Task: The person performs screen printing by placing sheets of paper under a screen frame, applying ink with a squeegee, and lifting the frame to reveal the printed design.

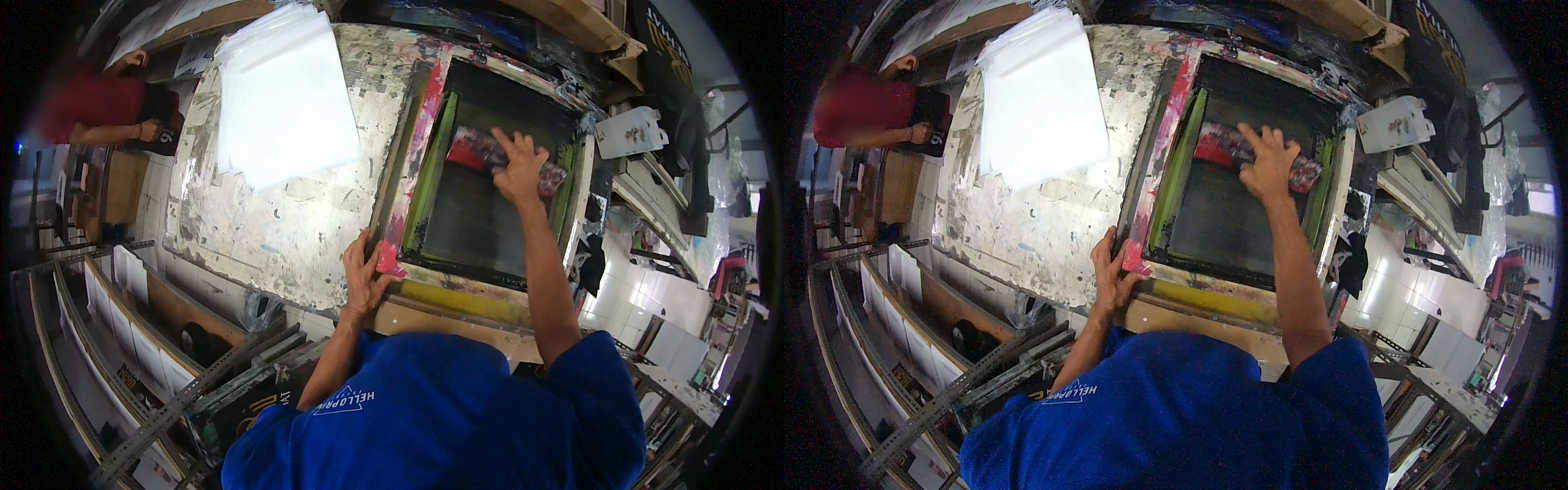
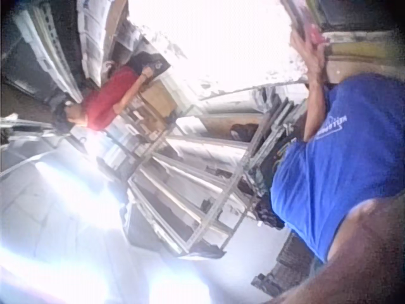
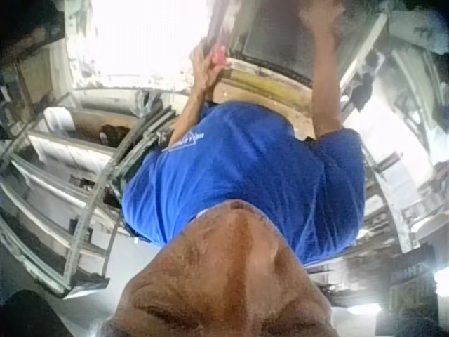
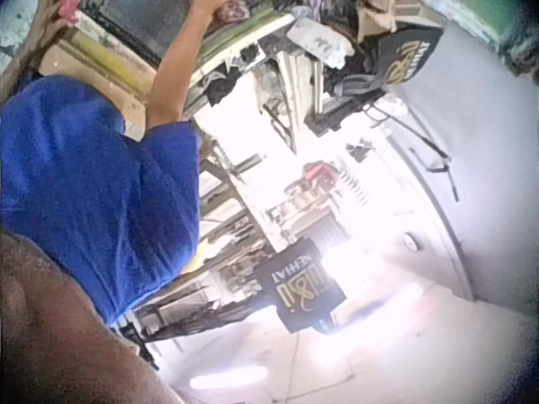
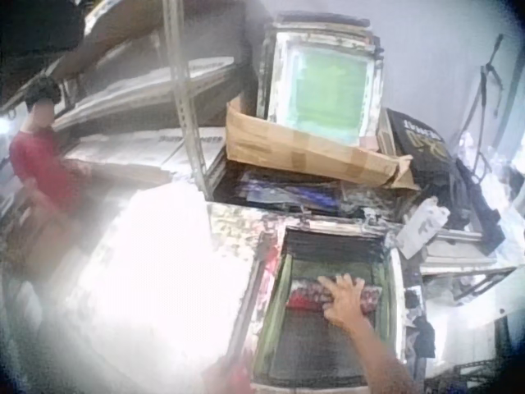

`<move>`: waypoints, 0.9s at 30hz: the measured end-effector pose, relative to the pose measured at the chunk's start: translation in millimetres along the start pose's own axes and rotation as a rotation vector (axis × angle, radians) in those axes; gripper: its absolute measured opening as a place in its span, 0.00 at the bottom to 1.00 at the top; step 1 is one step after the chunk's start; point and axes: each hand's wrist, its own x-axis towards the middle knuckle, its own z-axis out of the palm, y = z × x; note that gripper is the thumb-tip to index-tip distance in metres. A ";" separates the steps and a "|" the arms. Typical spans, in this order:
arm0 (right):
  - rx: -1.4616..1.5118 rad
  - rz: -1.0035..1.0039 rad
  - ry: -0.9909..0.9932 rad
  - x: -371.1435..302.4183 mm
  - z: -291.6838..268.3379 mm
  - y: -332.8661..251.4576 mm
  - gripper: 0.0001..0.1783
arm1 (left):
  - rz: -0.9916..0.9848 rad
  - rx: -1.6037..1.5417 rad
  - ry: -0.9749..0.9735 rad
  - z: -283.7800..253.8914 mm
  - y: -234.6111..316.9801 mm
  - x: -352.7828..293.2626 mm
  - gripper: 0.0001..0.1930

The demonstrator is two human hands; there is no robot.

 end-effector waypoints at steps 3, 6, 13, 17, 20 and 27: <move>-0.018 0.011 0.011 44.4 6.0 20.1 0.48 | -0.008 -0.003 -0.003 0.9 -2.4 -2.7 0.38; -0.052 0.006 0.030 81.6 14.9 38.3 0.49 | -0.022 -0.007 -0.008 2.3 -4.0 -4.5 0.40; 0.029 -0.085 -0.007 147.5 5.7 79.1 0.42 | -0.016 -0.060 0.008 3.3 -4.8 -6.4 0.41; 0.047 -0.144 -0.024 159.3 -7.6 74.3 0.37 | 0.034 -0.046 0.057 2.0 -0.9 -2.8 0.38; 0.083 -0.230 -0.022 143.4 -7.5 71.1 0.35 | 0.067 -0.049 0.055 3.0 -3.8 -5.5 0.38; 0.028 -0.119 0.050 52.6 -13.2 25.3 0.30 | -0.081 -0.229 0.020 0.5 10.9 -6.8 0.37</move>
